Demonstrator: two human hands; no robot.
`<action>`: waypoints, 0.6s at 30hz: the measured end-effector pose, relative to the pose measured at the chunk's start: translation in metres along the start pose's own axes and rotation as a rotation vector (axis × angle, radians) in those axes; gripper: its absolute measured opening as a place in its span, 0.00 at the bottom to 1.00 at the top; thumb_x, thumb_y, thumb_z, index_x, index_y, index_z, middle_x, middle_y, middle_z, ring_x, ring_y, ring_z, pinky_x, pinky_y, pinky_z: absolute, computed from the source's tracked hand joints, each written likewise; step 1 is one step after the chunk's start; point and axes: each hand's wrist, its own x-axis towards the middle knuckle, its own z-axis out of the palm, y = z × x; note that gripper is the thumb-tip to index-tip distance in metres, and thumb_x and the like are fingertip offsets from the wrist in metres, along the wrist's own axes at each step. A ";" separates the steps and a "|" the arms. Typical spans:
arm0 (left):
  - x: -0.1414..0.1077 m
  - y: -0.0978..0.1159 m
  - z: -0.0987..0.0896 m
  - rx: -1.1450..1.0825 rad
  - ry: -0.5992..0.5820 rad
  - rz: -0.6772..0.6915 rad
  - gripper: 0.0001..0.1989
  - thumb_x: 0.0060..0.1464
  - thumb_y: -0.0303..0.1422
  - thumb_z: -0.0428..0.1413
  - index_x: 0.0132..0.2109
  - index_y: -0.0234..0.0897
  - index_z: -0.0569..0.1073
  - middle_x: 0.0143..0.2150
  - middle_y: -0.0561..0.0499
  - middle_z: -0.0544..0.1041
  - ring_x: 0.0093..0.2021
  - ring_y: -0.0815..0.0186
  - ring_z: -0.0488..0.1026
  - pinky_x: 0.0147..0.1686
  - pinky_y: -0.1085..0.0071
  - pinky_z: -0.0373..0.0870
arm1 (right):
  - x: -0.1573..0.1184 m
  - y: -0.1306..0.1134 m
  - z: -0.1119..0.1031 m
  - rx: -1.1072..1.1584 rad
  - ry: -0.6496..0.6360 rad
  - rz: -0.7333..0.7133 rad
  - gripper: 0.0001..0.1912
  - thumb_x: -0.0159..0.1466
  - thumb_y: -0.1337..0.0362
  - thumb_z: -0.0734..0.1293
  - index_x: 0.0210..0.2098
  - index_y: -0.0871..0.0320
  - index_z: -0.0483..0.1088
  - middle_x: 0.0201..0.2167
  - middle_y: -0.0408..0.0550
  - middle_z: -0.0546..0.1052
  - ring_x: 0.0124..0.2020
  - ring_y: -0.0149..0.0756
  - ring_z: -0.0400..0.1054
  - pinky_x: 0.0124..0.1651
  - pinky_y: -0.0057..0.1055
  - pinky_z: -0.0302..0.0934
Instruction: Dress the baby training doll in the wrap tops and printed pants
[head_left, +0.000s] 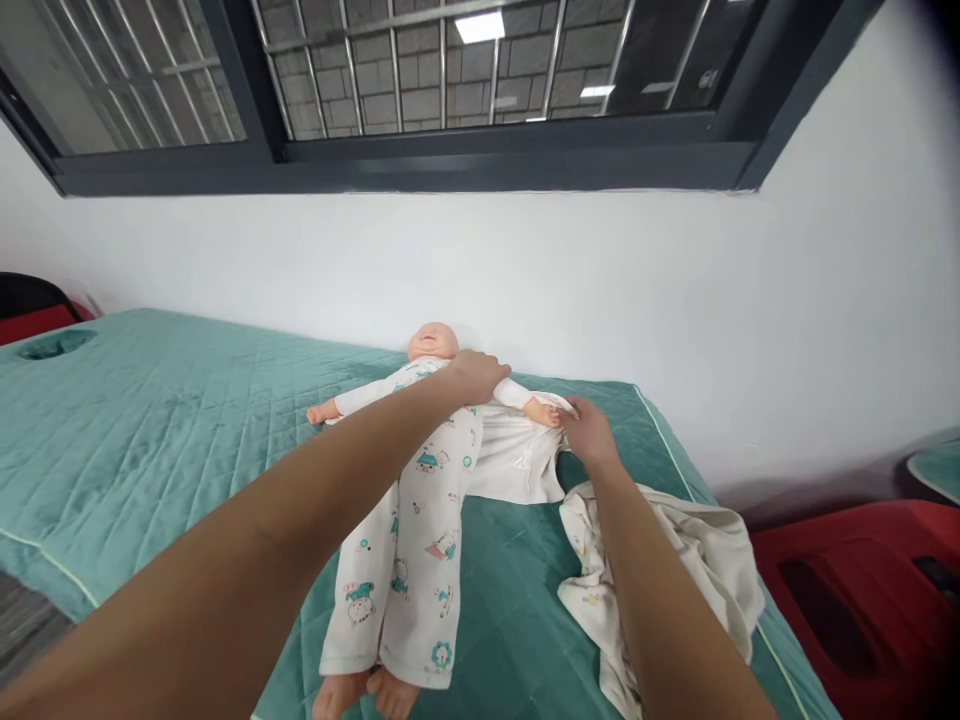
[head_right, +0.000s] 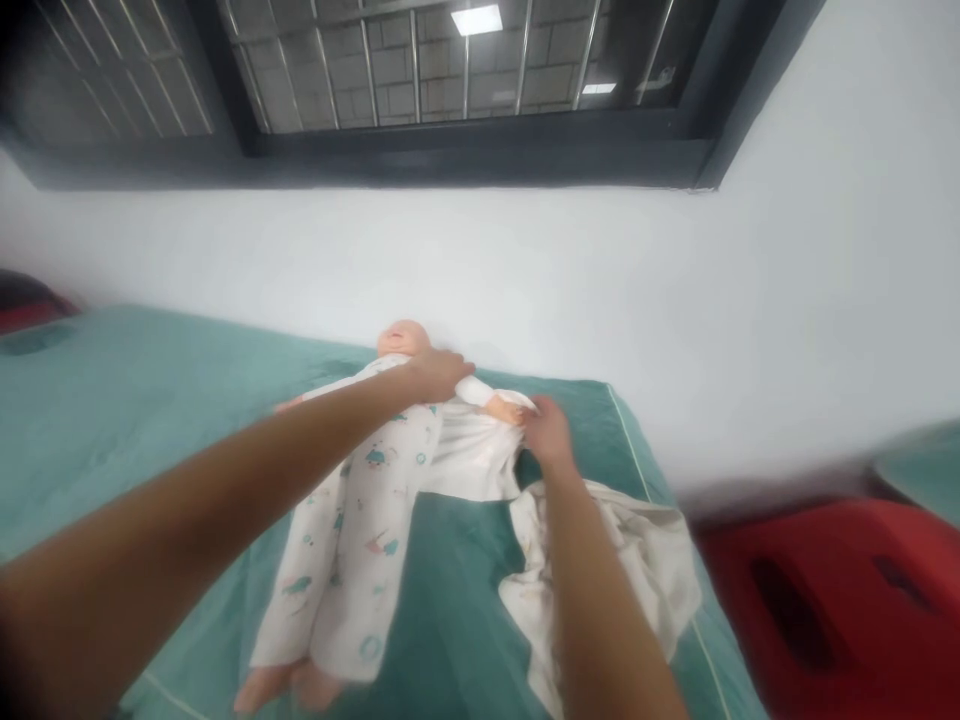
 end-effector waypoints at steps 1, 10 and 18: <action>-0.001 0.002 0.001 -0.005 0.000 0.006 0.20 0.53 0.28 0.54 0.54 0.39 0.69 0.48 0.42 0.76 0.44 0.55 0.74 0.44 0.60 0.69 | 0.001 0.003 0.000 0.076 0.006 0.011 0.17 0.63 0.64 0.56 0.46 0.63 0.70 0.45 0.56 0.78 0.45 0.42 0.73 0.45 0.33 0.65; 0.003 0.019 0.015 -0.048 -0.002 -0.003 0.19 0.55 0.29 0.53 0.55 0.37 0.68 0.49 0.41 0.76 0.46 0.54 0.74 0.46 0.60 0.69 | 0.002 0.009 -0.001 0.547 0.075 0.085 0.18 0.52 0.66 0.60 0.42 0.62 0.69 0.45 0.60 0.79 0.44 0.42 0.76 0.44 0.36 0.70; -0.033 0.030 0.012 -0.128 0.104 -0.082 0.18 0.60 0.36 0.52 0.55 0.34 0.68 0.57 0.38 0.72 0.57 0.51 0.68 0.54 0.55 0.66 | -0.008 -0.012 -0.001 0.581 0.027 -0.083 0.17 0.52 0.67 0.62 0.41 0.60 0.70 0.49 0.57 0.77 0.51 0.41 0.72 0.57 0.40 0.63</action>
